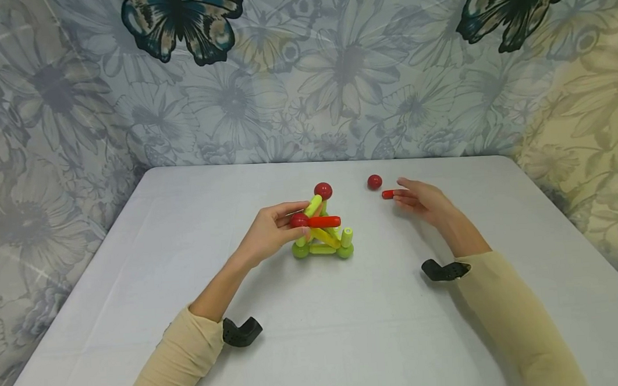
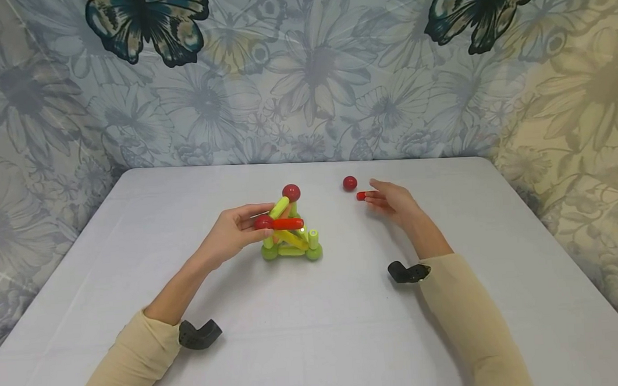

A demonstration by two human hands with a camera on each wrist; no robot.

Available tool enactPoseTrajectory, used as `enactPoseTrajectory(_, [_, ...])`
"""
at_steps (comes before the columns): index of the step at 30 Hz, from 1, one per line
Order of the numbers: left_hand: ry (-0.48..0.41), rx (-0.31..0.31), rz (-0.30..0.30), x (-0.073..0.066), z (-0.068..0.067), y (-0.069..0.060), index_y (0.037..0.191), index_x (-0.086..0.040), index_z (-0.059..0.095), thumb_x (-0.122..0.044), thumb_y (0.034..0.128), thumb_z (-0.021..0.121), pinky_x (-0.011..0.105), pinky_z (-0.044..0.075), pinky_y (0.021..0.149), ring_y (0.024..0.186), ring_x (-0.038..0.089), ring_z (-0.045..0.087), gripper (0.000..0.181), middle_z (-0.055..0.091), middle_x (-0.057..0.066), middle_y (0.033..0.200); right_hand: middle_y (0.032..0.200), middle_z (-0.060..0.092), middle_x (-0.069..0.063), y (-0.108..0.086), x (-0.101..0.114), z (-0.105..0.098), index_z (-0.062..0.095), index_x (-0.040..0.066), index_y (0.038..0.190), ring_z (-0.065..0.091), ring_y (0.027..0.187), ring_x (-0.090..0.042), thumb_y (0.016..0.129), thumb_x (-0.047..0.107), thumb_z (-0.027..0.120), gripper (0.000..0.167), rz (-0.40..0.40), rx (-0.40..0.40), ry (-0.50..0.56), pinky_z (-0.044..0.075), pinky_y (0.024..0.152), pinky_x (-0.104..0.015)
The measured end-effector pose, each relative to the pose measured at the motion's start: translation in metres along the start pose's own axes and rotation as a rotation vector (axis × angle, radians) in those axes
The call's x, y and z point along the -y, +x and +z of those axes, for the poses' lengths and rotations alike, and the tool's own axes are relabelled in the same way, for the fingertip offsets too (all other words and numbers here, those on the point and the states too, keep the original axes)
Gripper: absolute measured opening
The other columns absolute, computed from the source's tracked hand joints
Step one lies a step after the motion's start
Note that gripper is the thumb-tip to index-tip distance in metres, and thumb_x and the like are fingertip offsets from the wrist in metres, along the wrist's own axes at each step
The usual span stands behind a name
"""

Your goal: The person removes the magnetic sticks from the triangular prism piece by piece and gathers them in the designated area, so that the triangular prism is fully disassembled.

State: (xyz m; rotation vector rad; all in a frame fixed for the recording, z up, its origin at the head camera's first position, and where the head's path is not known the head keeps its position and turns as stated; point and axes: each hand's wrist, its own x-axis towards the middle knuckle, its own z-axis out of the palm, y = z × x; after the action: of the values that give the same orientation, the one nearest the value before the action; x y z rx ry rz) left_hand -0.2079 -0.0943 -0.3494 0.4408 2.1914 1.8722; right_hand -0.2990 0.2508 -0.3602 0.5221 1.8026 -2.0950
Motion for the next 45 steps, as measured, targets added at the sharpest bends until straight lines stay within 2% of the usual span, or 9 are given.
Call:
enactPoseTrajectory(3, [-0.001, -0.001, 0.000, 0.000, 0.000, 0.000, 0.133, -0.005, 0.055, 0.000, 0.0854, 0.070, 0.030, 0.050, 0.087, 0.115, 0.021, 0.057, 0.050, 0.053, 0.011, 0.134, 0.109, 0.056, -0.008, -0.006, -0.002, 0.007, 0.027, 0.003, 0.148, 0.062, 0.095, -0.016, 0.095, 0.027, 0.060, 0.066, -0.035, 0.118, 0.013, 0.050, 0.087, -0.025])
enactPoseTrajectory(8, [-0.004, -0.003, 0.002, 0.002, 0.000, 0.001, 0.133, -0.005, 0.056, 0.000, 0.0853, 0.070, 0.030, 0.050, 0.087, 0.115, 0.022, 0.057, 0.050, 0.054, 0.011, 0.133, 0.125, 0.050, -0.015, -0.015, -0.005, 0.019, 0.026, -0.001, 0.146, 0.053, 0.117, -0.025, 0.096, 0.026, 0.058, 0.065, -0.068, 0.240, 0.014, 0.047, 0.092, -0.028])
enactPoseTrajectory(12, [-0.002, -0.002, 0.003, 0.004, -0.001, 0.002, 0.133, -0.005, 0.056, 0.000, 0.0852, 0.070, 0.030, 0.051, 0.087, 0.115, 0.022, 0.058, 0.050, 0.054, 0.011, 0.133, 0.147, 0.028, -0.023, -0.022, -0.004, 0.028, 0.018, 0.001, 0.151, 0.035, 0.134, -0.033, 0.101, 0.025, 0.048, 0.063, -0.084, 0.374, -0.012, 0.042, 0.098, -0.031])
enactPoseTrajectory(15, [0.007, -0.007, 0.004, 0.003, -0.001, 0.001, 0.133, -0.006, 0.056, 0.000, 0.0852, 0.070, 0.030, 0.051, 0.086, 0.115, 0.021, 0.058, 0.050, 0.054, 0.011, 0.133, 0.151, 0.022, -0.024, -0.029, -0.003, 0.038, 0.017, -0.001, 0.150, 0.030, 0.136, -0.036, 0.102, 0.023, 0.045, 0.061, -0.128, 0.463, -0.099, 0.040, 0.100, -0.031])
enactPoseTrajectory(22, [0.001, -0.012, -0.001, 0.002, 0.000, 0.000, 0.133, -0.006, 0.056, -0.001, 0.0852, 0.070, 0.030, 0.051, 0.087, 0.115, 0.021, 0.057, 0.050, 0.054, 0.010, 0.133, 0.148, 0.031, -0.022, -0.046, 0.002, 0.063, 0.024, -0.004, 0.147, 0.033, 0.134, -0.038, 0.100, 0.007, 0.047, 0.053, -0.210, 0.612, -0.222, 0.037, 0.103, -0.035])
enactPoseTrajectory(30, [-0.015, -0.004, 0.008, 0.003, 0.000, 0.001, 0.132, -0.005, 0.057, -0.003, 0.0852, 0.071, 0.030, 0.051, 0.086, 0.111, 0.021, 0.060, 0.049, 0.056, 0.010, 0.130, 0.143, 0.042, -0.020, -0.058, 0.005, 0.085, 0.033, 0.000, 0.145, 0.041, 0.130, -0.032, 0.096, 0.004, 0.055, 0.054, -0.307, 0.694, -0.417, 0.035, 0.105, -0.037])
enactPoseTrajectory(35, [-0.028, 0.007, 0.021, 0.004, 0.000, 0.002, 0.131, -0.004, 0.056, -0.003, 0.0852, 0.071, 0.030, 0.052, 0.086, 0.109, 0.020, 0.061, 0.049, 0.058, 0.010, 0.127, 0.138, 0.047, -0.021, -0.067, 0.006, 0.098, 0.039, 0.002, 0.143, 0.044, 0.127, -0.034, 0.094, 0.001, 0.058, 0.052, -0.366, 0.736, -0.518, 0.042, 0.100, -0.036])
enactPoseTrajectory(42, [-0.029, 0.015, 0.042, 0.004, 0.000, 0.002, 0.132, -0.002, 0.055, -0.003, 0.0851, 0.071, 0.029, 0.051, 0.086, 0.109, 0.020, 0.061, 0.050, 0.058, 0.011, 0.128, 0.131, 0.051, -0.023, -0.076, 0.006, 0.114, 0.041, -0.004, 0.140, 0.052, 0.120, -0.032, 0.089, -0.011, 0.058, 0.054, -0.425, 0.800, -0.558, 0.047, 0.094, -0.037])
enactPoseTrajectory(45, [-0.034, 0.019, 0.040, 0.004, 0.001, 0.002, 0.133, -0.002, 0.054, -0.003, 0.0853, 0.071, 0.030, 0.051, 0.086, 0.110, 0.020, 0.061, 0.051, 0.058, 0.012, 0.128, 0.128, 0.054, -0.021, -0.076, 0.005, 0.117, 0.044, -0.004, 0.138, 0.054, 0.117, -0.029, 0.088, -0.012, 0.059, 0.053, -0.479, 0.802, -0.623, 0.047, 0.094, -0.035])
